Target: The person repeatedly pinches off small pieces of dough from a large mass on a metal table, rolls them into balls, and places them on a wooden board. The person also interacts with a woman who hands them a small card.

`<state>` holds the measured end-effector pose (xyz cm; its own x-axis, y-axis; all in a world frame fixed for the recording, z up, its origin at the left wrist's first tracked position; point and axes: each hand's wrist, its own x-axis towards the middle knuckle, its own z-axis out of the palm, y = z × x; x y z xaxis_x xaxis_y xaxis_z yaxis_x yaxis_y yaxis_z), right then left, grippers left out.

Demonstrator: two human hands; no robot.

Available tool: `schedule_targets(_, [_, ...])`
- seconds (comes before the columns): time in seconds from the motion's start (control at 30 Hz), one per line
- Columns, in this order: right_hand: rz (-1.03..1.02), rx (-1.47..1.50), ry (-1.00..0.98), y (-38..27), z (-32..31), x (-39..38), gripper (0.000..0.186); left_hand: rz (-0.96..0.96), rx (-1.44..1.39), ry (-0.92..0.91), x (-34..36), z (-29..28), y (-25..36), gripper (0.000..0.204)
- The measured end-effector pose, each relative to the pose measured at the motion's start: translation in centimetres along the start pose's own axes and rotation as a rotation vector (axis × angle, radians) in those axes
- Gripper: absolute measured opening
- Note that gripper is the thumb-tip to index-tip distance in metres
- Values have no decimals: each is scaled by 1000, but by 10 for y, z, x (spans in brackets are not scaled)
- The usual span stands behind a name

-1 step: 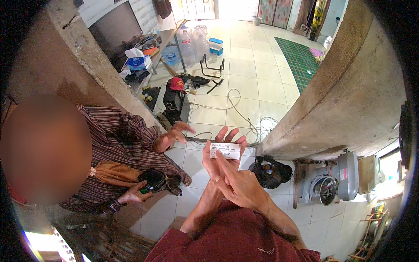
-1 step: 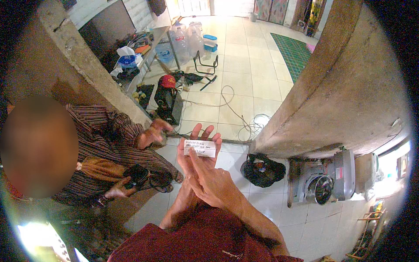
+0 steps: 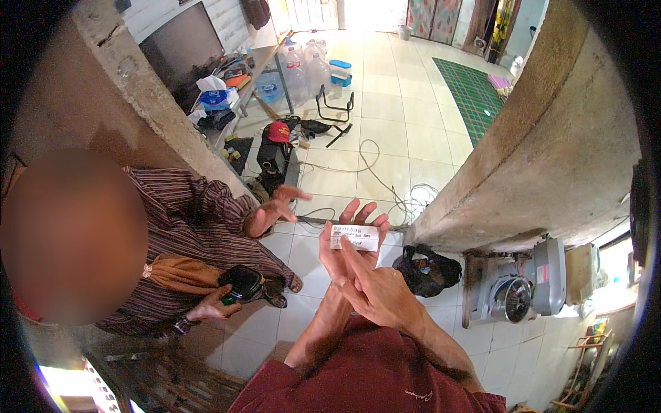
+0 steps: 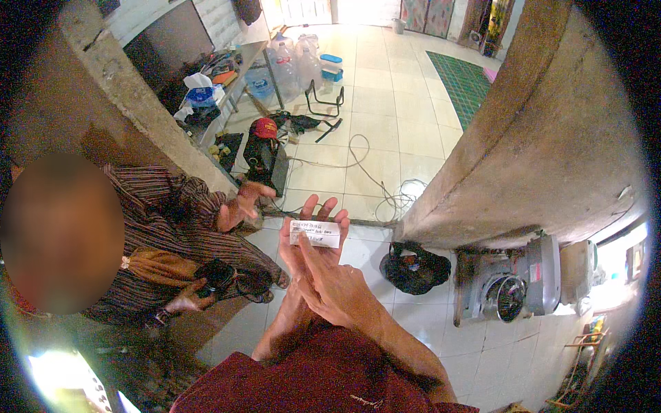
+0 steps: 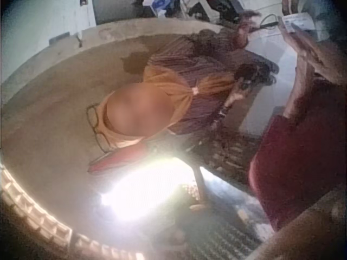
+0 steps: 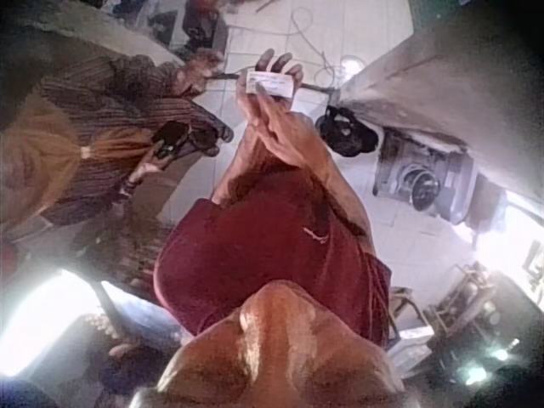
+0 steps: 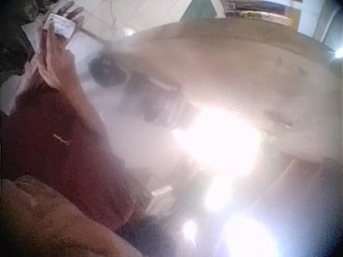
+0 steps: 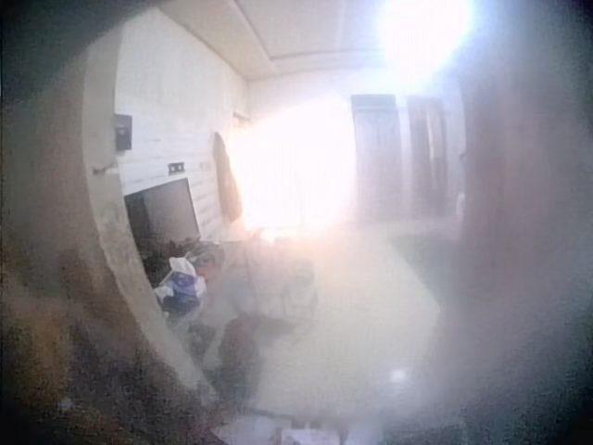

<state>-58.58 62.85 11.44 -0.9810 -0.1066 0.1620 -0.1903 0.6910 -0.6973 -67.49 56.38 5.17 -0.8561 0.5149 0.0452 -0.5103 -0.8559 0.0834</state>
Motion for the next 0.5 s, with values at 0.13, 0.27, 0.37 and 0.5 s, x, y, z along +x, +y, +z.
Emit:
schedule_targets(0.13, [-17,-11,24,0,-5,9,71,3,-35,-57,7,3,0,62])
schedule_targets(0.27, [-29,-26,62,5,0,10,71,-18,-59,-39,7,3,2,61])
schedule_targets(0.37, [9,-30,26,3,0,11,71,-37,-59,-13,8,4,5,62])
schedule_targets(0.5, [50,-16,-23,-1,-3,14,71,-43,-33,-4,9,8,8,64])
